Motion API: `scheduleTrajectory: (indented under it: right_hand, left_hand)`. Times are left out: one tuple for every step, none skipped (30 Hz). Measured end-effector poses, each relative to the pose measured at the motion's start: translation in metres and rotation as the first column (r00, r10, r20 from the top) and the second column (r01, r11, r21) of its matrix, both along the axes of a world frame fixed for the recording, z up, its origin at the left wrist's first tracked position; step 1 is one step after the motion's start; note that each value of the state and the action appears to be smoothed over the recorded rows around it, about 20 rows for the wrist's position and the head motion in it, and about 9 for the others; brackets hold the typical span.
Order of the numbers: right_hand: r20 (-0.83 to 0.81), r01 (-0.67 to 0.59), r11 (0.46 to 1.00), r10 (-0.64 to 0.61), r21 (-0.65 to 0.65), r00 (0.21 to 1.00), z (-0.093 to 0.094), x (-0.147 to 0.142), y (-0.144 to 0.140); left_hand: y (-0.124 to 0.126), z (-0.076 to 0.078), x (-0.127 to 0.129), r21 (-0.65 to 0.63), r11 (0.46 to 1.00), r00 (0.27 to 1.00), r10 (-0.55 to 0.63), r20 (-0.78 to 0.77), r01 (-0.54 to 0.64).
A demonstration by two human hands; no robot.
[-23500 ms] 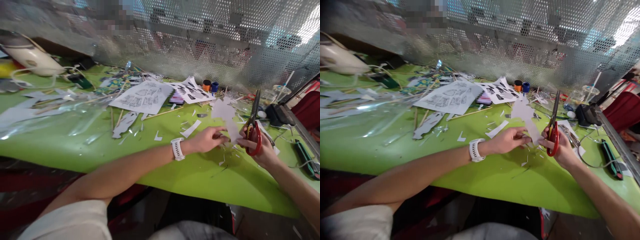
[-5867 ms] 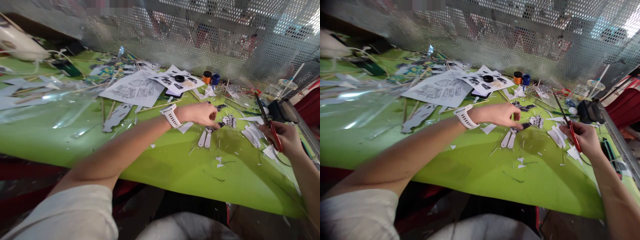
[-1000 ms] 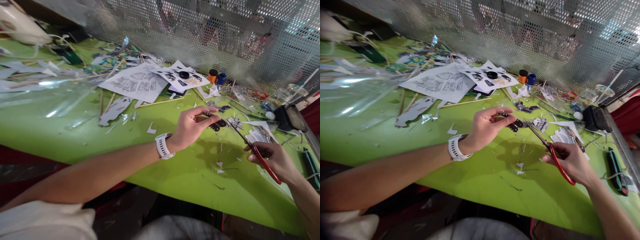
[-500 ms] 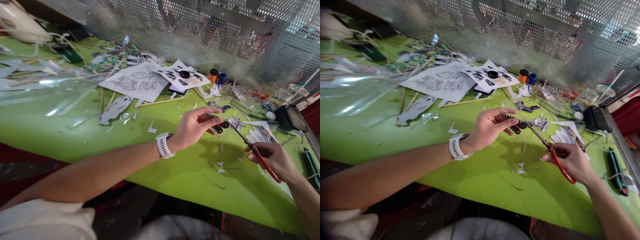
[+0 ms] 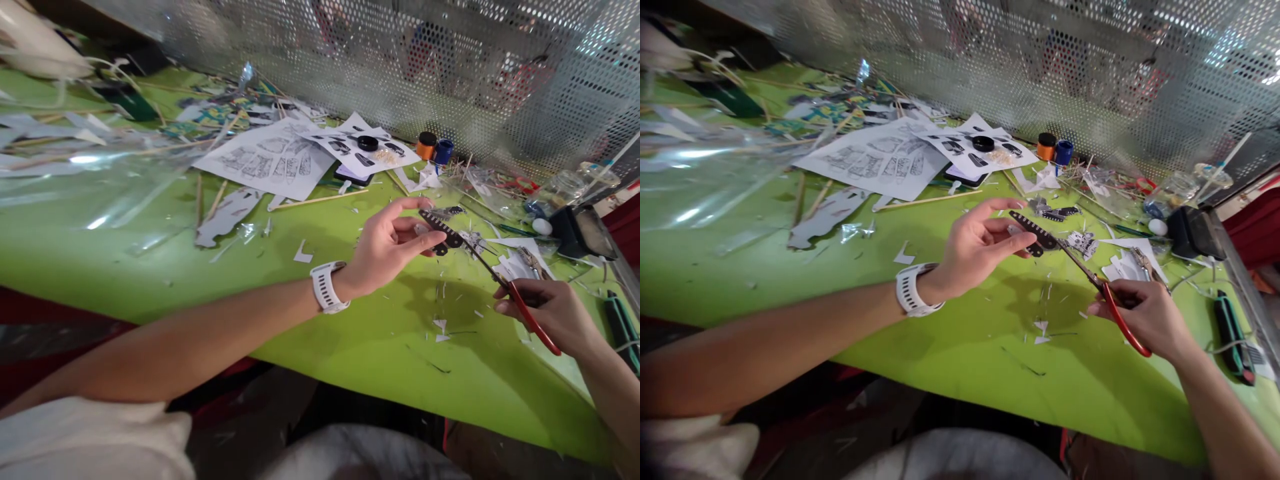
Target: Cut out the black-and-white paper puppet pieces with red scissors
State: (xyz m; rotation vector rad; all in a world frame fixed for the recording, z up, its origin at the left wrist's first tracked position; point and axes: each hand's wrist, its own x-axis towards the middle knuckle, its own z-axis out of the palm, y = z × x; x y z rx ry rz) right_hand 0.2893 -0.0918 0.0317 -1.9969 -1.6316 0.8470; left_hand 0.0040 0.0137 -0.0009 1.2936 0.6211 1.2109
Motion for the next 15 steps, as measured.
scheduleTrajectory:
  right_hand:
    - [-0.026, 0.012, 1.0, -0.012, -0.003, 1.0, 0.0012, -0.0018, -0.0001]
    - [-0.042, 0.016, 1.0, -0.016, 0.001, 0.999, 0.0024, -0.0035, -0.0004]
    - [-0.047, 0.008, 1.0, -0.008, 0.009, 0.999, 0.0033, -0.0048, -0.0008]
    - [-0.048, -0.006, 1.0, 0.007, 0.01, 0.999, 0.0039, -0.0056, -0.0011]
    - [-0.05, -0.023, 1.0, 0.023, 0.007, 0.998, 0.0043, -0.006, -0.0013]
    - [-0.051, -0.04, 0.999, 0.04, 0.001, 0.998, 0.0043, -0.006, -0.0013]
    - [-0.053, -0.056, 0.998, 0.056, -0.006, 0.997, 0.0041, -0.0057, -0.0012]
    - [-0.054, -0.064, 0.998, 0.063, -0.01, 0.997, 0.0038, -0.0053, -0.001]
    - [-0.053, -0.063, 0.998, 0.062, -0.012, 0.997, 0.0035, -0.005, -0.0007]
    - [-0.05, -0.053, 0.998, 0.053, -0.013, 0.997, 0.0031, -0.0049, -0.0004]
    - [-0.05, -0.041, 0.999, 0.04, -0.018, 0.998, 0.0025, -0.005, -0.0001]
    - [-0.055, -0.027, 0.999, 0.026, -0.026, 0.998, 0.0019, -0.0052, 0.0002]
    - [-0.067, -0.016, 0.999, 0.013, -0.035, 0.998, 0.001, -0.0055, 0.0003]
    - [-0.084, -0.009, 0.999, 0.005, -0.043, 0.996, -0.0001, -0.0058, 0.0004]
    - [-0.102, -0.005, 0.999, 0.0, -0.051, 0.995, -0.0014, -0.0058, 0.0003]
  left_hand:
    - [-0.0004, 0.0004, 0.0, -0.002, 1.0, 1.0, 0.006, -0.008, -0.006]
    - [-0.0006, 0.0007, 0.0, 0.002, 1.0, 1.0, 0.009, -0.015, -0.009]
    - [-0.0007, 0.001, -0.0001, 0.01, 1.0, 1.0, 0.006, -0.02, -0.006]
    - [-0.0007, 0.0013, -0.0003, 0.02, 1.0, 1.0, 0.001, -0.024, 0.0]
    - [-0.0007, 0.0016, -0.0005, 0.031, 1.0, 1.0, -0.004, -0.027, 0.005]
    - [-0.0007, 0.0019, -0.0008, 0.041, 0.999, 1.0, -0.008, -0.03, 0.009]
    - [-0.0007, 0.0023, -0.001, 0.051, 0.999, 0.999, -0.012, -0.035, 0.013]
    - [-0.0009, 0.0028, -0.0011, 0.058, 0.998, 0.999, -0.014, -0.043, 0.017]
    - [-0.0011, 0.0034, -0.0013, 0.061, 0.998, 0.999, -0.016, -0.052, 0.019]
    - [-0.0014, 0.004, -0.0013, 0.061, 0.998, 0.998, -0.015, -0.058, 0.019]
    - [-0.0017, 0.0046, -0.0012, 0.059, 0.998, 0.998, -0.015, -0.063, 0.019]
    - [-0.0019, 0.0052, -0.0012, 0.055, 0.998, 0.998, -0.016, -0.067, 0.019]
    - [-0.0021, 0.0057, -0.0011, 0.052, 0.998, 0.997, -0.017, -0.069, 0.02]
    - [-0.0022, 0.0061, -0.001, 0.051, 0.998, 0.997, -0.018, -0.069, 0.022]
    - [-0.0022, 0.0064, -0.001, 0.054, 0.998, 0.998, -0.019, -0.066, 0.022]
